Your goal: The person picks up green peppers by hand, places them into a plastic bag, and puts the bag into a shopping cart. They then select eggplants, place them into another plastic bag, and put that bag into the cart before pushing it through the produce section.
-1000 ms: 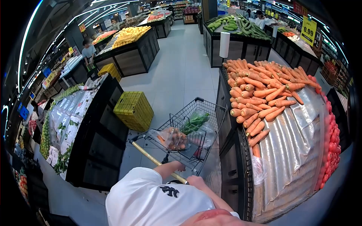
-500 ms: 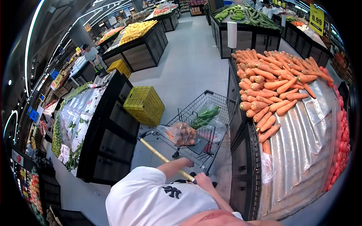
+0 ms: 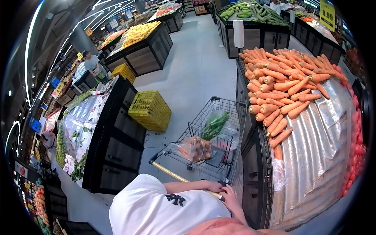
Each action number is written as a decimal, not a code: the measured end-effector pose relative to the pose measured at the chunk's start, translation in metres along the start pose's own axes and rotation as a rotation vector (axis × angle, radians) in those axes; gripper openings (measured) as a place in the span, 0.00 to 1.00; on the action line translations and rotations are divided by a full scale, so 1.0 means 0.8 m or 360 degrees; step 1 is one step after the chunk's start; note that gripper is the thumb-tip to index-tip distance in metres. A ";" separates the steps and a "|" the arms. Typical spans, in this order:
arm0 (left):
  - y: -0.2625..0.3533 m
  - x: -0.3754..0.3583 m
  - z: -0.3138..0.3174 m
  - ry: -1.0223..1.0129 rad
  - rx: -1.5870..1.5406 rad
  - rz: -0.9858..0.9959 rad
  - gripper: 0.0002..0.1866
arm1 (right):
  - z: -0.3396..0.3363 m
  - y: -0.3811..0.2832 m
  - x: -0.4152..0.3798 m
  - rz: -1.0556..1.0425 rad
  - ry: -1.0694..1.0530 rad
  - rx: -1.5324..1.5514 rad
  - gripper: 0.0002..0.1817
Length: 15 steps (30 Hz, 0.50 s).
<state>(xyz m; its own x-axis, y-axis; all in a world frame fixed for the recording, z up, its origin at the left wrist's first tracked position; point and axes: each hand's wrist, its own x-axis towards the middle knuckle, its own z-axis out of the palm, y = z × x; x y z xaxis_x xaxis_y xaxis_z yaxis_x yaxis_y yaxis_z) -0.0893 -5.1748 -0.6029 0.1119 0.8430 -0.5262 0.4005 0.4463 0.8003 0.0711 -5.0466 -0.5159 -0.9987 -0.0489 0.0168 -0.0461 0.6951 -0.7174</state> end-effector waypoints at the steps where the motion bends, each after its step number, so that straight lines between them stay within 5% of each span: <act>1: 0.030 -0.023 -0.022 0.0025 -0.0129 0.0052 0.20 | -0.008 0.006 -0.003 0.0019 0.0000 0.0014 0.14; 4: 0.019 -0.042 -0.073 0.0325 -0.0357 0.0301 0.17 | -0.033 0.010 -0.008 0.0066 0.0105 -0.0007 0.13; 8: 0.014 -0.098 -0.150 0.1457 -0.0319 0.0234 0.09 | -0.020 0.028 -0.002 0.0181 0.0496 -0.0095 0.08; 9: -0.003 -0.103 -0.165 0.1904 -0.0037 0.0537 0.08 | -0.022 0.029 -0.005 0.0196 0.0552 -0.0146 0.08; 13: -0.078 -0.139 -0.197 0.2423 0.0791 0.0004 0.18 | -0.012 0.035 -0.018 0.0187 0.0781 -0.0199 0.08; 14: -0.131 -0.135 -0.187 0.2297 0.0821 -0.0266 0.25 | -0.007 0.038 -0.020 0.0189 0.0810 -0.0150 0.08; 15: -0.192 -0.130 -0.173 0.1981 0.0270 -0.0573 0.30 | -0.005 0.040 -0.023 0.0189 0.0837 -0.0098 0.07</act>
<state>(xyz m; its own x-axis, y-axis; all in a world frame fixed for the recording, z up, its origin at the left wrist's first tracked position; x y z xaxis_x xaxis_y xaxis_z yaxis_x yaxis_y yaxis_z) -0.2885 -5.2891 -0.6316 -0.8996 0.4366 -0.0111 0.3508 0.7376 0.5770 0.0877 -5.0209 -0.5365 -0.8732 0.3875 0.2956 0.0825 0.7152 -0.6940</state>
